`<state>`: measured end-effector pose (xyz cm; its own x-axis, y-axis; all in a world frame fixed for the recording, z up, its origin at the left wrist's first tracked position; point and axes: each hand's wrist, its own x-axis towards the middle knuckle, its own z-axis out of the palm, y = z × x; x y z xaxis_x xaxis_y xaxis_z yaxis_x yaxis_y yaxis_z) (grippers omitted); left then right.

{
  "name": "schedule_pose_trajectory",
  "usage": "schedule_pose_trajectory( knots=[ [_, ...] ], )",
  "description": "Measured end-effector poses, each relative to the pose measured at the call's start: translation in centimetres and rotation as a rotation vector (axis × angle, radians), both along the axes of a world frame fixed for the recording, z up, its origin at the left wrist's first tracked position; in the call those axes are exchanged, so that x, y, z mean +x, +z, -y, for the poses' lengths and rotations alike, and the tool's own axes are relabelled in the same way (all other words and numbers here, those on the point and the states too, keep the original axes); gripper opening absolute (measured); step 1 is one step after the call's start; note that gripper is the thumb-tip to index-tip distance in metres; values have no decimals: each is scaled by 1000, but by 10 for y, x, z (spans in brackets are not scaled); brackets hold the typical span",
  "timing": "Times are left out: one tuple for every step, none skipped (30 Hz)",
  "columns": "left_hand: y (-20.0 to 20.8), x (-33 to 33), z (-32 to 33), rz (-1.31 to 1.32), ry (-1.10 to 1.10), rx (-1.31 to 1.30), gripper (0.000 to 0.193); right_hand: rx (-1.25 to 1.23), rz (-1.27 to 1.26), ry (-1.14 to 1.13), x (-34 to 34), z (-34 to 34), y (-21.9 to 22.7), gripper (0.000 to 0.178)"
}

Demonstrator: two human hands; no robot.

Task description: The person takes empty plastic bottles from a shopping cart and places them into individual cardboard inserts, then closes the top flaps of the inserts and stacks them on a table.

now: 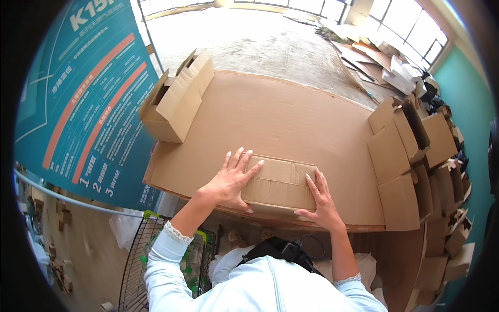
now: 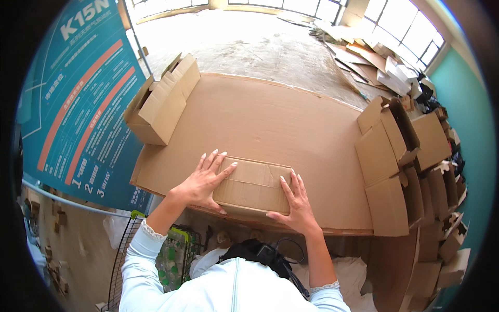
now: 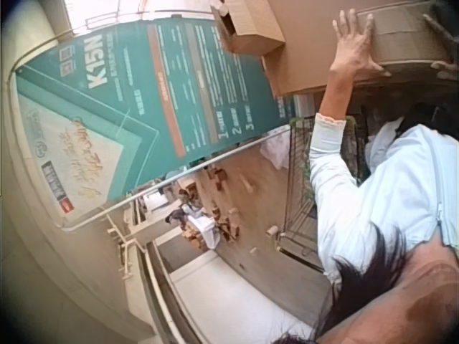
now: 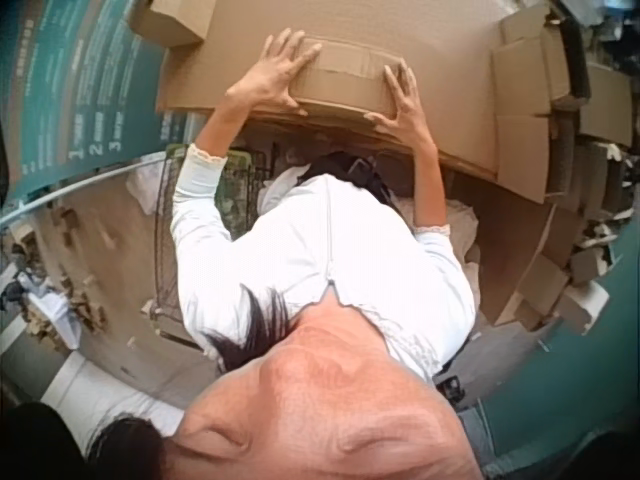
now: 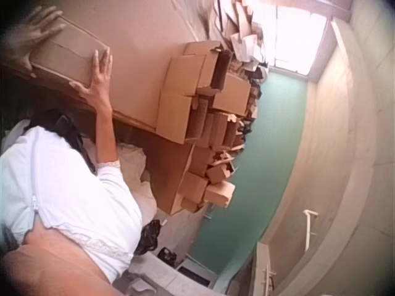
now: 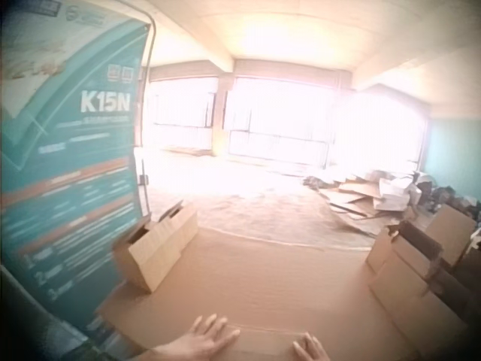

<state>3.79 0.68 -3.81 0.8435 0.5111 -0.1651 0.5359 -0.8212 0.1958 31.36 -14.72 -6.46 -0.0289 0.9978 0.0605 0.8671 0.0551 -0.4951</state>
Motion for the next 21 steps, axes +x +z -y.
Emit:
schedule_pose_trajectory(
  knots=[
    [1,4,-2,-55,-1,15,132,-33,-52,17,1,0,4,104],
    [-1,10,-4,-110,-5,28,133,-68,-103,32,3,-1,5,110],
    [-3,13,-6,-166,-7,39,135,-75,-84,41,4,-3,5,113],
    [-3,16,-8,-163,-3,18,134,-79,-65,52,5,-5,5,116],
    [-3,16,-9,-160,2,-4,134,-82,-46,63,5,-7,5,120],
    [-3,15,-10,-157,9,-25,135,-91,-54,71,6,-11,5,121],
    [-5,14,-11,-130,7,-44,133,-102,-65,67,8,-12,4,122],
    [-7,13,-12,-103,7,-63,132,-113,-76,64,9,-15,2,123],
    [-9,9,-12,-76,8,-81,131,-76,-56,95,10,-18,-1,121],
    [-9,6,-10,-48,14,-75,129,-39,-36,122,11,-18,-4,118],
    [-9,0,-7,-20,22,-69,128,-2,-16,150,10,-21,-6,116],
    [-9,-7,-6,7,29,-63,126,5,-5,170,7,-26,-7,116],
    [-8,-15,-6,20,53,-53,125,14,6,189,2,-33,-6,116],
    [-7,-25,-7,33,78,-44,124,22,17,208,-5,-40,-5,115],
    [-7,-36,-10,45,102,-34,122,20,10,230,-14,-47,-7,115],
    [-7,-49,-15,31,125,-31,122,21,6,251,-25,-58,-10,116],
    [-5,-63,-21,15,146,-25,123,26,1,270,-37,-68,-12,116],
    [-4,-78,-28,-1,166,-20,123,21,12,289,-51,-80,-13,117],
    [-4,-96,-34,-7,196,-20,123,-8,5,294,-68,-93,-16,117],
    [-2,-115,-42,-14,220,-17,123,-33,-3,292,-87,-105,-17,117],
    [0,-133,-49,-21,244,-13,124,-58,-12,290,-105,-116,-18,117]
  ],
)
